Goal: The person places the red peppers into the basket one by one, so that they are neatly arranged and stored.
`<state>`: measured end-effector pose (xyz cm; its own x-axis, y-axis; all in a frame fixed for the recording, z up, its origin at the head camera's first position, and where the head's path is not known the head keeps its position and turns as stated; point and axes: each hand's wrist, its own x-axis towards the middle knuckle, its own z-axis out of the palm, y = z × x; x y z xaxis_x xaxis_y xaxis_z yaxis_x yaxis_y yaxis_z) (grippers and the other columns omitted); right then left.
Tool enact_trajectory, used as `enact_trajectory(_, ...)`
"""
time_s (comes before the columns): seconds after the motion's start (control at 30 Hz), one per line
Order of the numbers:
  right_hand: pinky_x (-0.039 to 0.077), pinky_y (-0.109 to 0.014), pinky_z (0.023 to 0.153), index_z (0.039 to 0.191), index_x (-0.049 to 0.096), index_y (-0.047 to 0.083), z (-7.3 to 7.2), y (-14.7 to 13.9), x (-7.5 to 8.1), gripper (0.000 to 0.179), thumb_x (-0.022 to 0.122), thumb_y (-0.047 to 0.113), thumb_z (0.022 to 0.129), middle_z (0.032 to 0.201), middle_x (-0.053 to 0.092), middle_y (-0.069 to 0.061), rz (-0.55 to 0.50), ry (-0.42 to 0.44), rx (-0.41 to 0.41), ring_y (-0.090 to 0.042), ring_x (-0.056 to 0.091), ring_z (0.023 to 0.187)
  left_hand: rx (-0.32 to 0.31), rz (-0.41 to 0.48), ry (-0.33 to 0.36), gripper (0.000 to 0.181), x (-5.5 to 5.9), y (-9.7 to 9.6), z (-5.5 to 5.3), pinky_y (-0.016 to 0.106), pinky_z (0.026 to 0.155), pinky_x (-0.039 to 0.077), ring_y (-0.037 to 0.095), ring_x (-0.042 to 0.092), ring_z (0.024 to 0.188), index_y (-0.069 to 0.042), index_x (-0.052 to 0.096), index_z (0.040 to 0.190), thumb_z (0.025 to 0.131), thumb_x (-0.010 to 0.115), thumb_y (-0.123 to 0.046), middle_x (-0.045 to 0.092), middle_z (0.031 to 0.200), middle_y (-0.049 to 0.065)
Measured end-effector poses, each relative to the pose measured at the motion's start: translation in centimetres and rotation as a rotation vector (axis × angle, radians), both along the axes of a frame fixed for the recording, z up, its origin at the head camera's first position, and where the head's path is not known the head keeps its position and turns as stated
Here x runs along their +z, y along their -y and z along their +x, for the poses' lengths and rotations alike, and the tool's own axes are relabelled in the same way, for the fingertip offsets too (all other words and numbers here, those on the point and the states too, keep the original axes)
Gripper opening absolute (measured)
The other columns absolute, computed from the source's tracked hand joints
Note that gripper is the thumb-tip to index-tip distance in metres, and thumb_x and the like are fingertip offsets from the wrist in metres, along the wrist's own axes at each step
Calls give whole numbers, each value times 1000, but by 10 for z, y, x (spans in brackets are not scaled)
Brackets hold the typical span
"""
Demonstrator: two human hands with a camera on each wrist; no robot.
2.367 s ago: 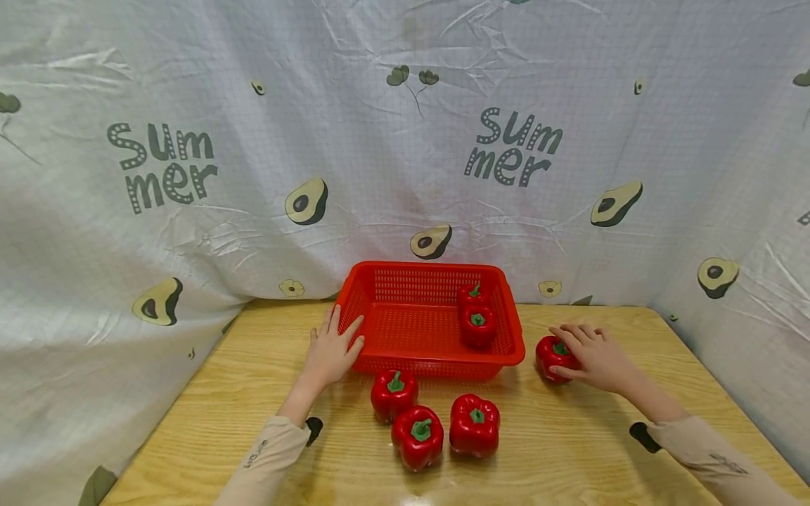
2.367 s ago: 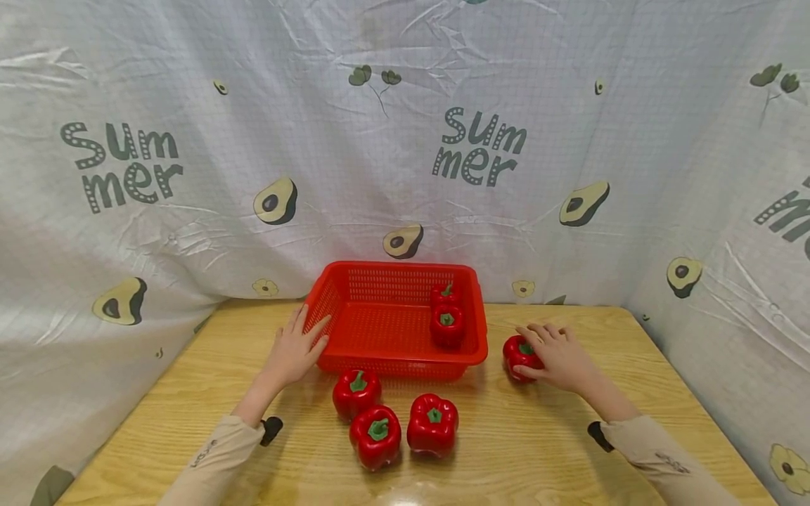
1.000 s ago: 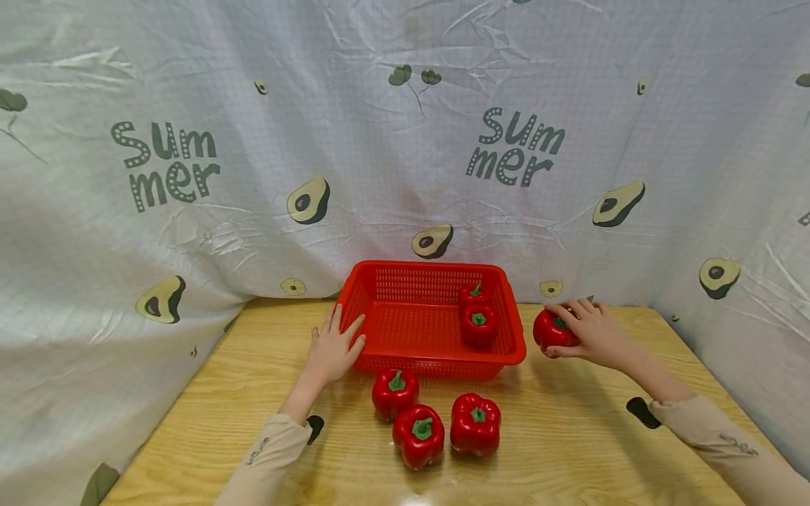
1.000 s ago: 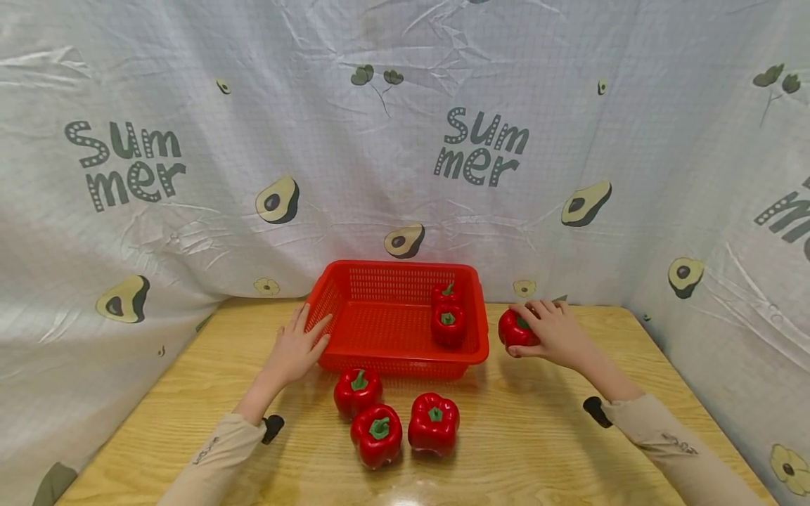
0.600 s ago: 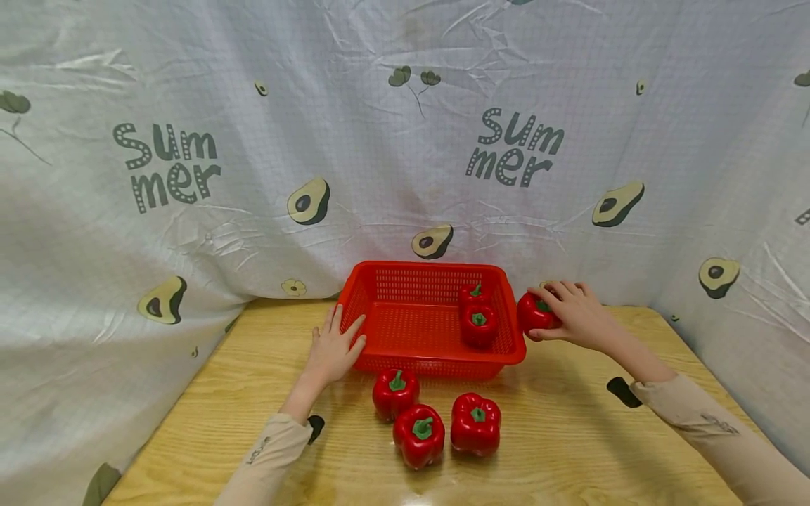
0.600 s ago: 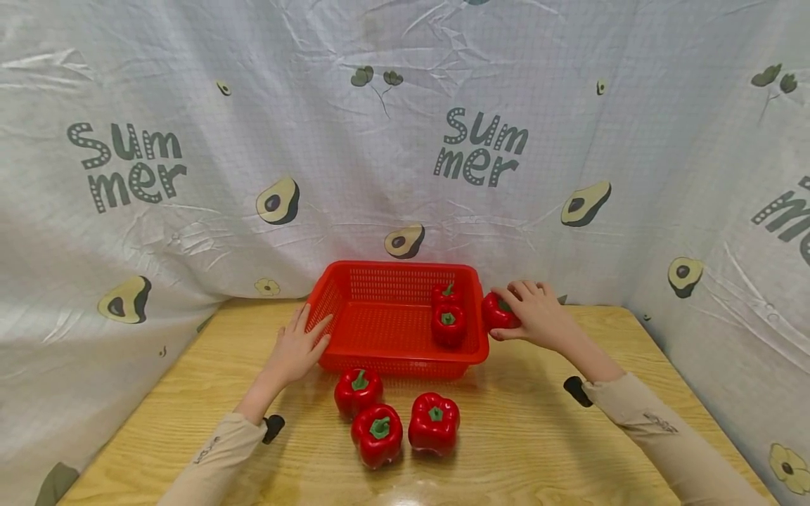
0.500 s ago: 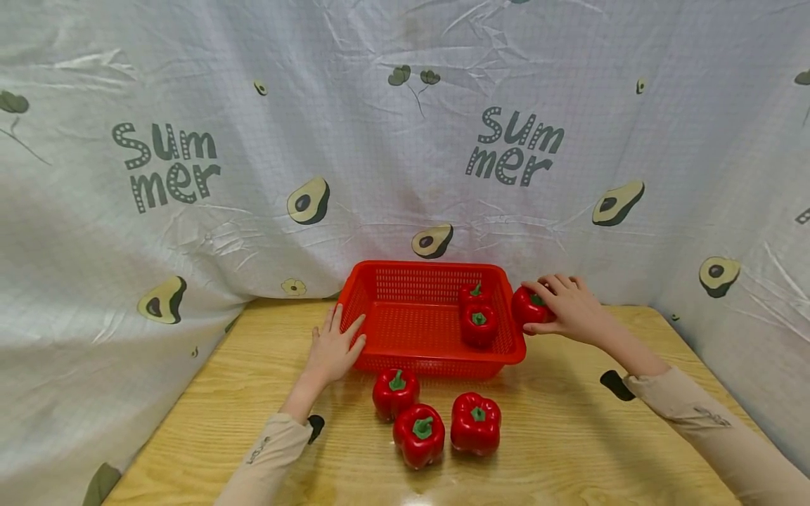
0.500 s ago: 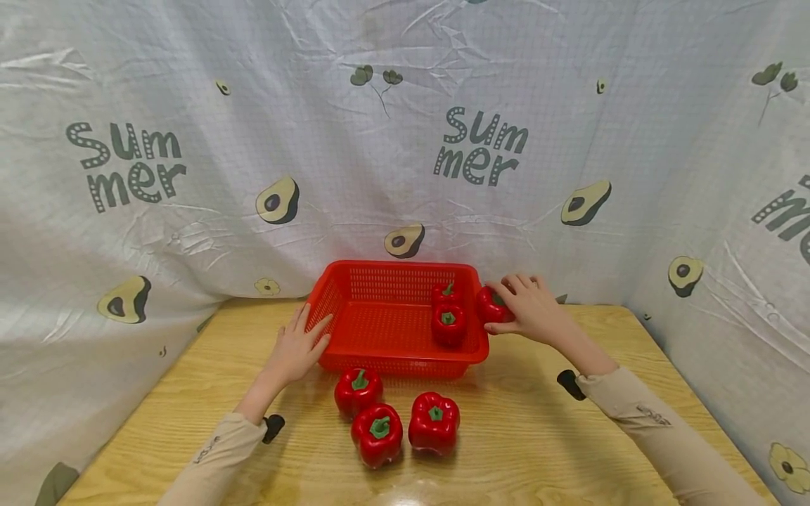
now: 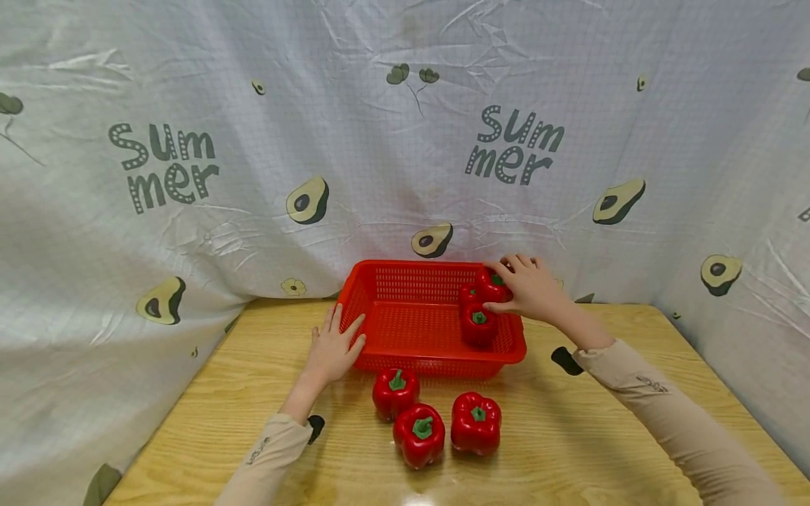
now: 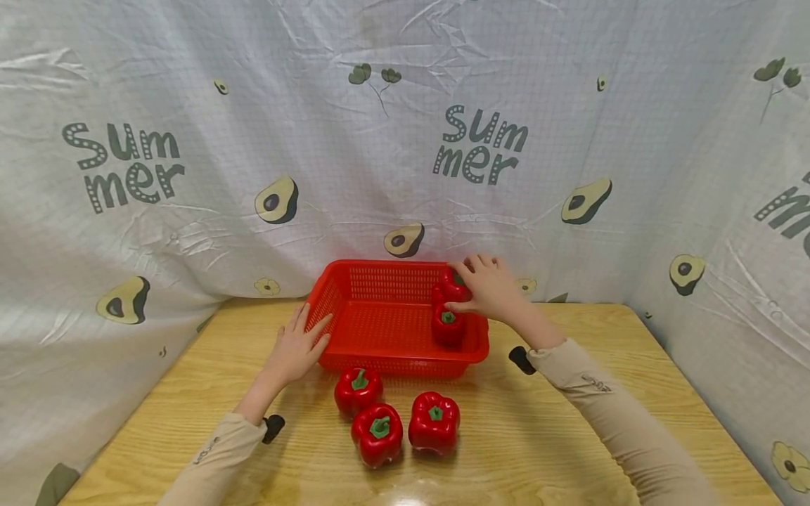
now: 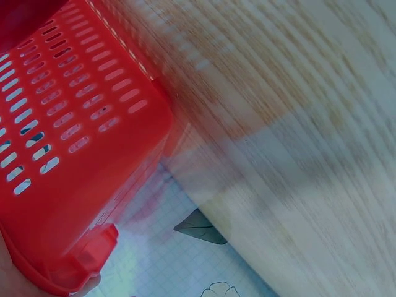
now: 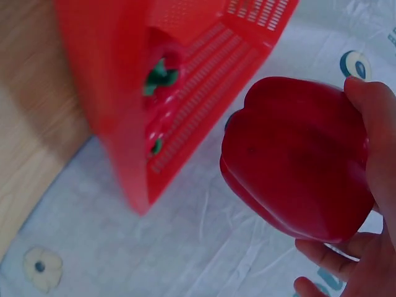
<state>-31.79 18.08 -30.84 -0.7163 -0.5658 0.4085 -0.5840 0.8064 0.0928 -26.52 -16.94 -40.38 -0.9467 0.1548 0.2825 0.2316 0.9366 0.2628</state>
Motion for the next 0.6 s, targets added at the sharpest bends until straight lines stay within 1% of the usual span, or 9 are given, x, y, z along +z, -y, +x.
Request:
enact_trajectory(0.27,33,-51,85,126,45,12,-21,32,1,69,63,52,73,113,50,-16,-31,83,-53,-32,43,107,1,5,-10,44,0,0,1,68,94,23,41,15,135,-16,43,133,92,41,-32,20,144,27)
enact_trajectory(0.4,34,-51,86,125,45,13,-32,45,-2,68,60,54,74,112,50,-16,-45,112,-85,-33,43,107,-4,6,-9,45,0,0,1,68,94,23,41,15,135,-15,43,133,92,41,-32,20,144,27)
enact_trajectory(0.6,33,-52,85,126,44,14,-53,60,-12,67,60,53,74,113,50,-16,-54,143,-106,-35,42,108,-2,-7,-6,45,0,1,1,68,94,23,41,15,135,-15,43,134,92,40,-33,20,144,27)
